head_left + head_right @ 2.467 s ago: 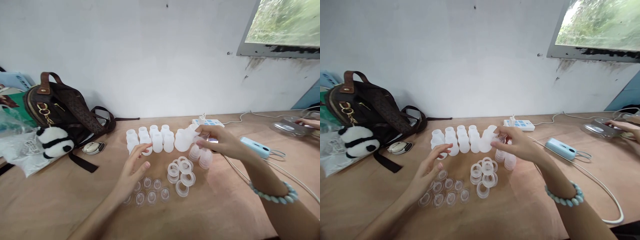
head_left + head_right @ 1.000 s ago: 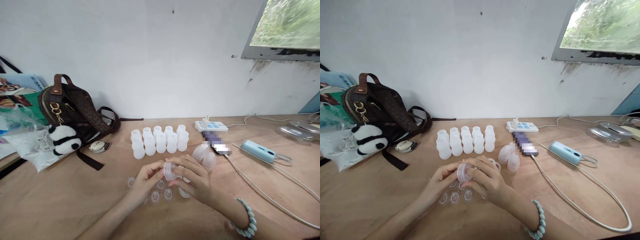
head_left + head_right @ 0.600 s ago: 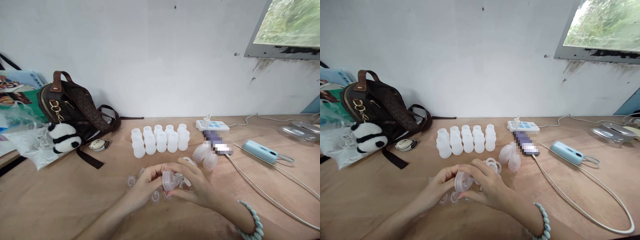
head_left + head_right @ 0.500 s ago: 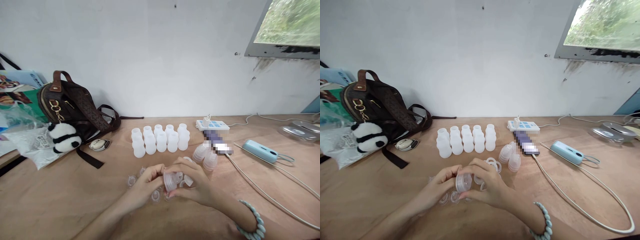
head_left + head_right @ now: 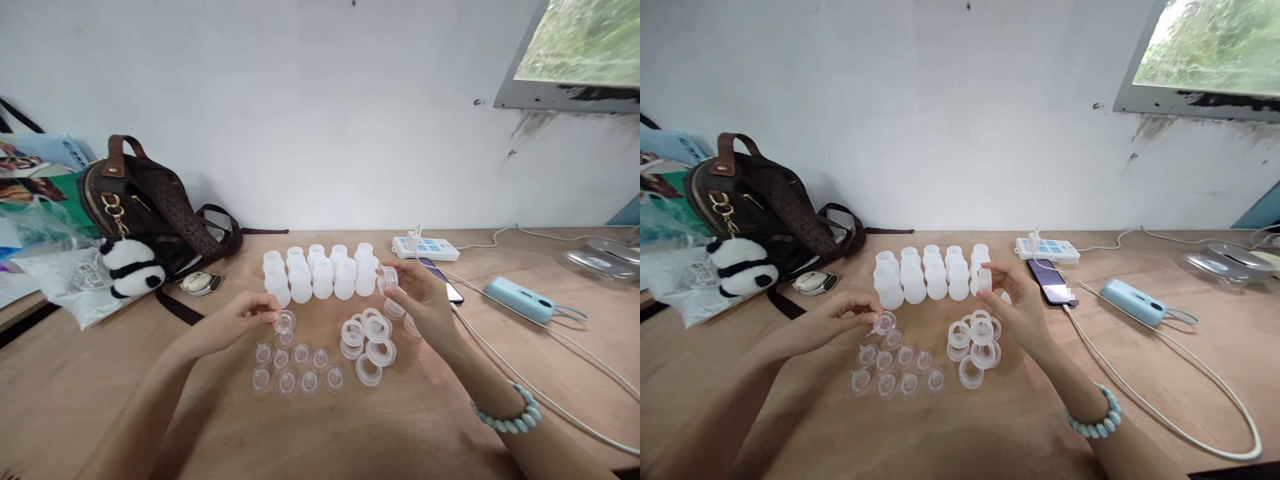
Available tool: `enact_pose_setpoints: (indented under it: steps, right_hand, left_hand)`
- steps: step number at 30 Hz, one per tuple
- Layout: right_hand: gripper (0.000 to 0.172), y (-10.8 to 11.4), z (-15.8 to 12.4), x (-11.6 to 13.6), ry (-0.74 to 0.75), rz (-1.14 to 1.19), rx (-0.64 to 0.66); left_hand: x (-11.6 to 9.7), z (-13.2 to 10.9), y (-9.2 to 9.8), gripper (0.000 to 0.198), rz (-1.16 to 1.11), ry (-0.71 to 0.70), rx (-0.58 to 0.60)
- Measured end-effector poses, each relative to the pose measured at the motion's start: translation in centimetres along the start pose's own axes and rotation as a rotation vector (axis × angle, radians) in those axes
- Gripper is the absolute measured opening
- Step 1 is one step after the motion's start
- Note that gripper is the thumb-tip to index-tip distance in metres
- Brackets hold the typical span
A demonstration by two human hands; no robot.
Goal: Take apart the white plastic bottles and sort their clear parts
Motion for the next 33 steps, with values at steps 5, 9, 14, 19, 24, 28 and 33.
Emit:
enact_pose_setpoints:
  steps: [5, 9, 14, 19, 24, 28, 33]
  right_hand:
    - [0.031, -0.1, -0.3, -1.1, -0.015, -0.081, 0.065]
    - [0.031, 0.0, -0.1, -1.6, -0.012, -0.188, 0.116]
    - [0.029, -0.2, 0.1, -1.1, 0.100, -0.442, 0.333]
    - [0.031, -1.0, -0.5, -0.8, 0.112, -0.479, 0.589]
    - [0.039, -1.9, -1.4, -0.5, 0.163, -0.506, 0.718]
    - [0.038, -2.4, -1.8, 0.0, 0.165, -0.525, 0.800]
    - [0.040, -2.9, -2.2, -0.3, 0.181, -0.592, 0.884]
  left_hand:
    - [2.9, 0.5, 1.0, 0.020, 0.322, 0.227, -0.107]
    - [4.4, 1.5, 0.0, 0.018, 0.350, 0.326, -0.009]
    - [4.9, 1.9, -0.4, 0.017, 0.383, 0.306, -0.079]
    - [4.6, 1.7, -0.4, 0.015, 0.417, 0.276, -0.102]
    - [4.1, 1.5, -0.5, 0.018, 0.397, 0.246, -0.092]
    - [4.1, 1.5, -0.5, 0.022, 0.393, 0.252, -0.095]
    - [4.2, 1.5, -0.4, 0.021, 0.377, 0.276, -0.088]
Point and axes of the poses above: each hand's wrist, its own z-axis towards the middle knuckle, its own y-axis out of the back of the hand, x = y × z, the point moved 2 cm from there along z, towards the middle knuckle, and after that the axes turned 8 degrees about y, right-handed, at the moved point
